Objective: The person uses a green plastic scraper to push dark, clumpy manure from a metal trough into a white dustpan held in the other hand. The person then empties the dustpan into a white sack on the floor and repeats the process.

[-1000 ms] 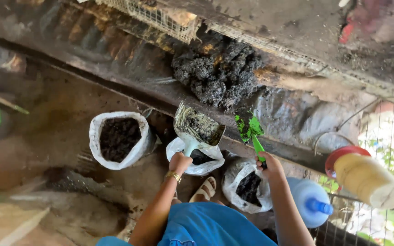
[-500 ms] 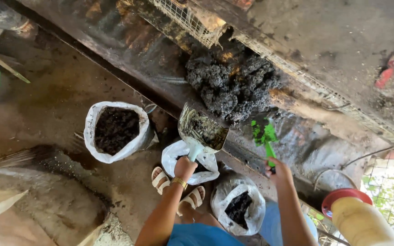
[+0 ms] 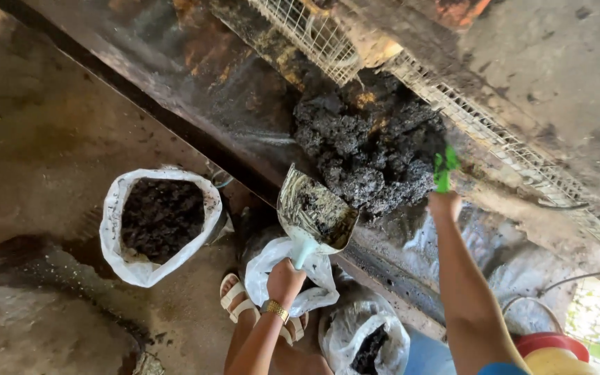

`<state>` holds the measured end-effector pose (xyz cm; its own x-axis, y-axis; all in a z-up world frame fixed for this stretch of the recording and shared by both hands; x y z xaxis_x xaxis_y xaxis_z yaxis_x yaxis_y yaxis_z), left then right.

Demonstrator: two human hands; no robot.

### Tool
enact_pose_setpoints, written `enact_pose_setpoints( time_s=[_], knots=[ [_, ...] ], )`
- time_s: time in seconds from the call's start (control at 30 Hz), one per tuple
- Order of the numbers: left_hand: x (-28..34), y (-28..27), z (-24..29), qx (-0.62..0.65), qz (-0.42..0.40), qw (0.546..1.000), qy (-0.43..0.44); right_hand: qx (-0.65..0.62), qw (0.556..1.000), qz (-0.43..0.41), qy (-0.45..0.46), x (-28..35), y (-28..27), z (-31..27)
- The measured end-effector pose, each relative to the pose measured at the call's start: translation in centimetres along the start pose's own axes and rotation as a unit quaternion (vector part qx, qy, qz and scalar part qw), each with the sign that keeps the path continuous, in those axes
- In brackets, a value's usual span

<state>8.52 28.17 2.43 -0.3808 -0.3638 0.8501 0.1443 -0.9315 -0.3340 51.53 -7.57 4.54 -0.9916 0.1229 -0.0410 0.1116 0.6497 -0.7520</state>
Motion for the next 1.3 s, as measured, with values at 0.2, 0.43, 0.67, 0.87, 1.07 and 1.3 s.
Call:
enact_pose_setpoints(
  time_s=[0.2, 0.43, 0.67, 0.87, 1.07, 1.3],
  knots=[
    [-2.3, 1.8, -1.5, -0.017, 0.036, 0.999, 0.008, 0.161, 0.984, -0.067, 0.031, 9.7, -10.1, -10.4],
    [-2.8, 2.4, -2.0, -0.034, 0.034, 0.999, 0.007, -0.146, 0.952, 0.063, 0.263, 0.6, -2.1, -6.6],
    [-2.8, 2.1, -1.8, -0.015, 0.012, 1.0, 0.01, -0.099, 0.972, 0.001, 0.212, 3.6, -1.0, -10.3],
    [-3.0, 2.3, -1.9, -0.01, -0.003, 1.0, -0.005, -0.026, 0.987, -0.046, 0.149, 7.3, -6.9, -11.8],
    [-3.0, 2.1, -2.1, -0.013, -0.002, 1.0, -0.018, -0.09, 0.971, -0.024, 0.219, -0.6, -2.6, -7.3],
    [-2.2, 1.9, -1.7, -0.006, -0.007, 1.0, -0.011, -0.057, 0.98, -0.072, 0.175, 5.2, -1.0, -12.0]
  ],
)
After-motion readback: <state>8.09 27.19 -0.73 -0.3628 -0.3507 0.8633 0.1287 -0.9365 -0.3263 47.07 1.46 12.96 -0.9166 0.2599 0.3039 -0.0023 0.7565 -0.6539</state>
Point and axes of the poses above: each hand's wrist, its own x-axis away from the middle knuckle, its own y-axis out of the palm, z = x × y, the point moved 9 cm from there along -x, towards the middle knuckle, and after that the axes turned 13 degrees about -y, right-handed, at the moved point
